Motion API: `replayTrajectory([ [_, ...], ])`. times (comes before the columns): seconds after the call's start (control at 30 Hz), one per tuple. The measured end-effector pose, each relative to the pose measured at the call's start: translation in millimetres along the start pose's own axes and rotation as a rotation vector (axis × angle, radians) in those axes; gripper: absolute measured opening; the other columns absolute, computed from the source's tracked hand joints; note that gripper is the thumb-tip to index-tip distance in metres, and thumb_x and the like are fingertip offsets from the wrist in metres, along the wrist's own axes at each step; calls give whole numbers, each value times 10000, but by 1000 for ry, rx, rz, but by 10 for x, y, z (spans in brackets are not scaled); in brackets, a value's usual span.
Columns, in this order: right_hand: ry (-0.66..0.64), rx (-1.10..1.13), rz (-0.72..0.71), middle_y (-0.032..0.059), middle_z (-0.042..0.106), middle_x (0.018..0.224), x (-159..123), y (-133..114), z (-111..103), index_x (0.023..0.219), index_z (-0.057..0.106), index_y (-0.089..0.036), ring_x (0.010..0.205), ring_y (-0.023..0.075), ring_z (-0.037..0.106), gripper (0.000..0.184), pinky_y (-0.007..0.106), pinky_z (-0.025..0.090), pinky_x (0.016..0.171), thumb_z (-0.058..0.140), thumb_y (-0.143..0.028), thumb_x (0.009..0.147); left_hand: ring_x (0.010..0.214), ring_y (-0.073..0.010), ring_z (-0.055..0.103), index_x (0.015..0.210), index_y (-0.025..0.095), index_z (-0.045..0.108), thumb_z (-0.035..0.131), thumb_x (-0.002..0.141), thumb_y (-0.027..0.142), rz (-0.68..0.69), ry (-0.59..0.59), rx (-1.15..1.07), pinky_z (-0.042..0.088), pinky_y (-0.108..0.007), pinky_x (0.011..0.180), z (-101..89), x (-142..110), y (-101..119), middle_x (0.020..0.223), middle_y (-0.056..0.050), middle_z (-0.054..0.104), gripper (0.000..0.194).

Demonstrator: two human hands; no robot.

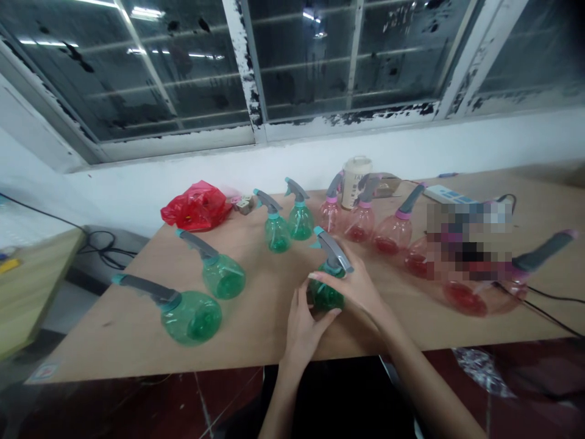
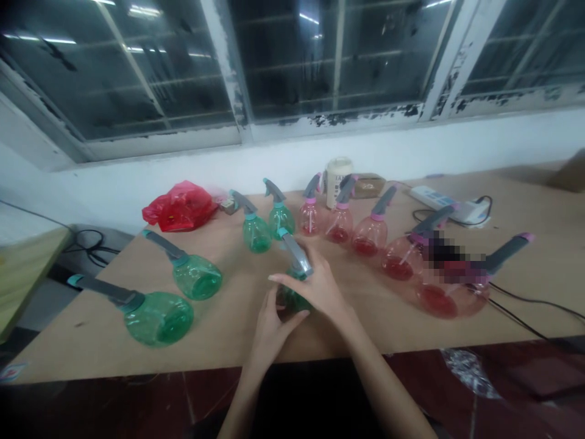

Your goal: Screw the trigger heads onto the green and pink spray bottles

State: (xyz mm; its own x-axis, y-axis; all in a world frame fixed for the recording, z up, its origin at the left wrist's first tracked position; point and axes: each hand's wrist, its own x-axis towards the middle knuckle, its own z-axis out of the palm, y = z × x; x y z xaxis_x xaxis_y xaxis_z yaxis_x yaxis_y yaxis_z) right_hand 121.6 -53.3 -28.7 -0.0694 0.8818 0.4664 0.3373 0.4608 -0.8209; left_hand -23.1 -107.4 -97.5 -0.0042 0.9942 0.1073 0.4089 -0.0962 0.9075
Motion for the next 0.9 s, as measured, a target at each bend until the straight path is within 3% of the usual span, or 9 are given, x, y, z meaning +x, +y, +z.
replayTrajectory([
  [0.2, 83, -201, 54, 106, 647, 1071, -346, 65, 19, 1188, 560, -210, 1044, 303, 615, 577, 490, 498, 909, 710, -568, 762, 1130, -272, 598, 1362, 228, 428, 739, 769, 386, -8, 71, -15, 516, -418, 910, 1, 8, 25, 1287, -130, 560, 688],
  [0.33, 46, -293, 0, 101, 648, 994, -378, 77, 147, 1057, 589, -211, 967, 300, 617, 445, 468, 517, 852, 661, -572, 808, 1063, -263, 636, 1332, 225, 461, 727, 771, 363, -22, 109, -24, 530, -423, 884, -79, 6, 33, 1277, -134, 566, 636],
  [0.5, -26, -389, -54, 119, 664, 984, -157, 5, 413, 1034, 579, -186, 948, 311, 644, 488, 436, 529, 793, 635, -614, 808, 1158, -294, 599, 1420, 223, 384, 717, 772, 394, -34, 217, -44, 524, -452, 901, -352, -77, -137, 1339, -160, 538, 748],
  [0.67, -33, -563, -98, 174, 697, 993, 122, -68, 731, 1059, 602, -151, 956, 354, 660, 570, 447, 510, 775, 616, -658, 798, 1156, -284, 611, 1263, 187, 531, 669, 824, 431, -63, 286, -28, 525, -469, 933, -663, -266, -286, 1262, -144, 624, 521],
  [0.9, -78, -590, -176, 182, 721, 985, 442, -85, 1084, 1102, 610, -121, 978, 348, 666, 625, 452, 492, 845, 563, -680, 825, 974, -236, 683, 1161, 214, 608, 650, 848, 362, 42, 281, 54, 569, -428, 865, -721, -355, -317, 1084, -83, 706, 349],
])
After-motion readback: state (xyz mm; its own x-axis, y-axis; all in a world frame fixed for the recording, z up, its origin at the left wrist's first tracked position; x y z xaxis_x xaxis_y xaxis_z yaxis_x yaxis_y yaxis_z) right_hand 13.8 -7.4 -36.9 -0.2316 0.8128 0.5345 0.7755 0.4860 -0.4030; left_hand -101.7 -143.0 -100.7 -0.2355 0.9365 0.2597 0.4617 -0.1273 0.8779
